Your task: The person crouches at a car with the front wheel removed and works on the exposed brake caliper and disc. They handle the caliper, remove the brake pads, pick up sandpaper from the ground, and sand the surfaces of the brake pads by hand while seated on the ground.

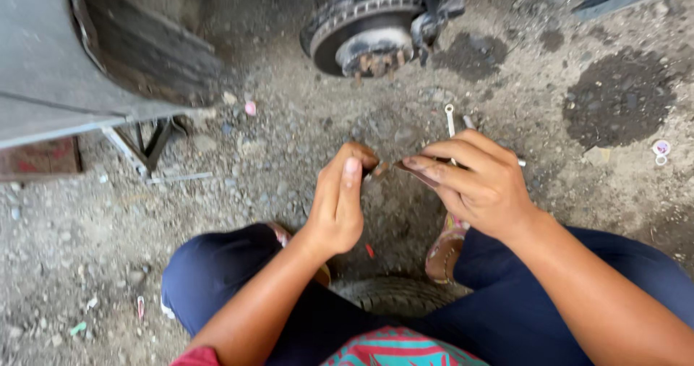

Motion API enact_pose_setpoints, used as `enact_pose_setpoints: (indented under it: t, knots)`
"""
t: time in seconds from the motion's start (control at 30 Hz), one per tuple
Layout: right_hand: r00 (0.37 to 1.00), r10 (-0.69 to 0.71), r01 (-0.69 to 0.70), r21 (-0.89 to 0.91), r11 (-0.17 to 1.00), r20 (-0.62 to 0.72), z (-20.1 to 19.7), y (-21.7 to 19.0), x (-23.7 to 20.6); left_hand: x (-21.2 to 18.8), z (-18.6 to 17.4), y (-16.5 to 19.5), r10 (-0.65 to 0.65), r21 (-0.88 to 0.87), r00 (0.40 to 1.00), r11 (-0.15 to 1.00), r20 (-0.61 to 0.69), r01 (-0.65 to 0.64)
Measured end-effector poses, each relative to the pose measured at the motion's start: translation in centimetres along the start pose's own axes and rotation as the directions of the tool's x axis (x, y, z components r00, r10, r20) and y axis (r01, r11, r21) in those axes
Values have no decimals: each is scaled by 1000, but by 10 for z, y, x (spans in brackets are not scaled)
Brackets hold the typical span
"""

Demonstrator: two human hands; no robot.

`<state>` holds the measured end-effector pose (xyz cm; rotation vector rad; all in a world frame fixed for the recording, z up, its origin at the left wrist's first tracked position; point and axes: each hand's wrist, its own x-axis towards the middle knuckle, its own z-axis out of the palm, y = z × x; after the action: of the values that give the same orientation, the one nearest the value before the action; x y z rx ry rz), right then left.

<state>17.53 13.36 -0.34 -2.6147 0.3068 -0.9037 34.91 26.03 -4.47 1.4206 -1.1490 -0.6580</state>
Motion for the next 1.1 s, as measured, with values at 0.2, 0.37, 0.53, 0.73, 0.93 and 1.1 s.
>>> enact_pose_setpoints:
  t: [0.2,0.37,0.53,0.73,0.93,1.1]
  knots:
    - [998,-53,54,23,998,-35,2,1,-2,2,-2,0,60,-52,998,997,30,-59]
    - [988,-101,105,32,994,-120,4,0,-2,2,-2,3,113,-32,994,993,3,-113]
    - [1000,-12,12,-10,1000,-14,-1,-10,9,2,-6,3,159,-10,987,987,-9,-159]
    - [986,-96,95,-15,995,-137,-11,-25,6,0,-2,4,44,-47,999,998,-8,-44]
    - [973,-144,144,-13,989,-180,5,-13,-12,-2,7,1,100,-89,995,991,11,-98]
    - [982,-132,136,17,991,-137,12,-6,-22,-5,12,-4,47,-80,999,996,12,-46]
